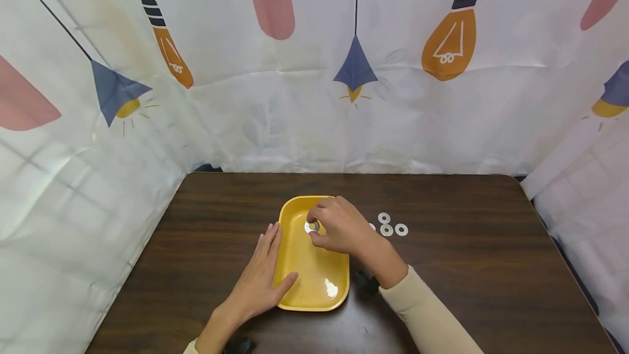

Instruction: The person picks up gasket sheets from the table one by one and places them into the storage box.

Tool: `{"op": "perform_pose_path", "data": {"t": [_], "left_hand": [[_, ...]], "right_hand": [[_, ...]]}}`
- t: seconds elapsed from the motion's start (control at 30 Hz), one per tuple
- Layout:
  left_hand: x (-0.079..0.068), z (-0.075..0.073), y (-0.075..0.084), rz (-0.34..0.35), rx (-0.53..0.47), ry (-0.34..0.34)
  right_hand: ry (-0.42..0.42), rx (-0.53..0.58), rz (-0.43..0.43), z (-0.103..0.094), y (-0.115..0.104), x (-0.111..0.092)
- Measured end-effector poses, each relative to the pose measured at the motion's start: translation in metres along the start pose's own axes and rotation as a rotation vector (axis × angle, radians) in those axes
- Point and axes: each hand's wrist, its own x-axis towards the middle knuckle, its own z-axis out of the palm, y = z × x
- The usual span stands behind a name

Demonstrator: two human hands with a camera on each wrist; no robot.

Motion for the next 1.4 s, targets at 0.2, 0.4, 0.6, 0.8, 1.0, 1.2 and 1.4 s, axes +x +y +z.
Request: {"op": "perform_pose_path", "data": {"t": [0.2, 0.4, 0.6, 0.8, 1.0, 1.2, 1.4], "left_hand": [[0.0, -0.002, -0.001, -0.011, 0.012, -0.004], [0.0, -0.003, -0.001, -0.01, 0.005, 0.003], [0.002, -0.001, -0.002, 0.021, 0.0, 0.026], [0.002, 0.0, -0.001, 0.007, 0.007, 0.014], [0.002, 0.001, -0.001, 0.004, 0.008, 0.023], [0.003, 0.002, -0.001, 0.008, -0.008, 0.026], [0.002, 0.001, 0.0, -0.018, -0.001, 0.009]], "right_hand": [[-0.04, 0.003, 0.003, 0.003, -0.004, 0.007], [-0.076, -0.013, 0.038, 0.004, -0.004, 0.012], [-0.083, 0.011, 0.104, 0.0, -0.003, 0.006], [-0.049, 0.027, 0.127, -0.003, -0.003, -0.007], [-0.027, 0.022, 0.134, -0.004, -0.005, -0.021], [-0.001, -0.001, 0.18, -0.009, -0.003, -0.04], [0.039, 0.006, 0.246, -0.011, 0.003, -0.065]]}}
